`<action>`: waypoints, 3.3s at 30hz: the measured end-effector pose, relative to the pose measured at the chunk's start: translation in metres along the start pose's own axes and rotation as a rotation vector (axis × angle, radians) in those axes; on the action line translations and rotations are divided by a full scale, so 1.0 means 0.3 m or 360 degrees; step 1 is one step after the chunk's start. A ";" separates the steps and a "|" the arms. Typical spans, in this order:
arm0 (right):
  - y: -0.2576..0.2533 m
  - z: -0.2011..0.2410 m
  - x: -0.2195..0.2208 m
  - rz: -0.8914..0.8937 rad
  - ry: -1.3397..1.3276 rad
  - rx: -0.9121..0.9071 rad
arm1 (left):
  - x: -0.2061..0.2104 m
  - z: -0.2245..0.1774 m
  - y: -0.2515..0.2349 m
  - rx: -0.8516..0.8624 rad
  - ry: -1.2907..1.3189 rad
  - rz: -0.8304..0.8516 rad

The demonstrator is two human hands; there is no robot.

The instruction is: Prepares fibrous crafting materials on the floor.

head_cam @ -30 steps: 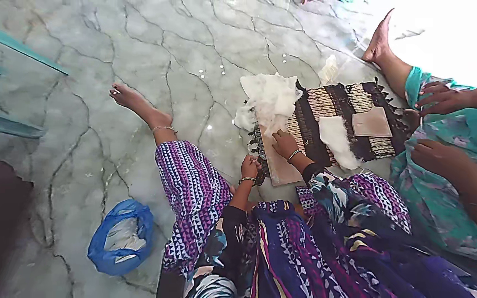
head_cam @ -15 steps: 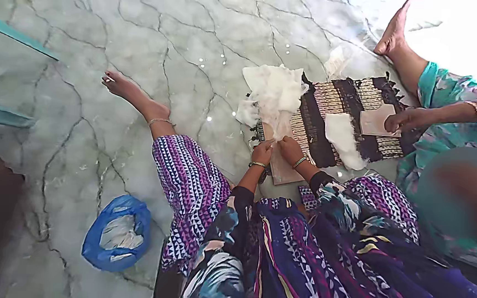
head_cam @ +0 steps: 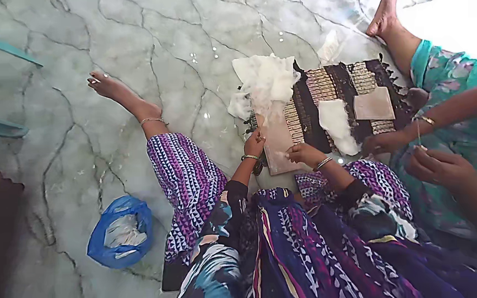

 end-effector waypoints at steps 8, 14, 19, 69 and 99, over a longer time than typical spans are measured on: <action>-0.003 0.012 -0.025 0.0155 -0.0436 -0.0037 | 0.087 -0.060 0.205 -0.0131 0.0791 0.0510; -0.004 -0.017 -0.078 0.0046 -0.0450 -0.0058 | 0.061 -0.069 0.225 -0.0239 0.0711 0.0253; 0.021 0.000 -0.045 0.0140 -0.0426 -0.0106 | 0.091 -0.066 0.215 -0.0233 0.0745 0.0194; -0.069 0.045 -0.002 -0.0118 0.0089 -0.0320 | 0.102 -0.027 0.236 -0.0540 0.1112 0.0026; -0.252 -0.057 -0.075 -0.0297 0.0894 -0.0356 | 0.052 0.019 0.129 -0.0067 -0.0112 -0.0041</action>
Point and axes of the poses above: each hand's wrist, its own y-axis away from the middle knuckle, its own x-axis out of the palm, z = x × y, the point moved 4 cm from there along -y, towards the middle knuckle, and after that the axes turned 1 degree about -x, right-handed, at the moved point
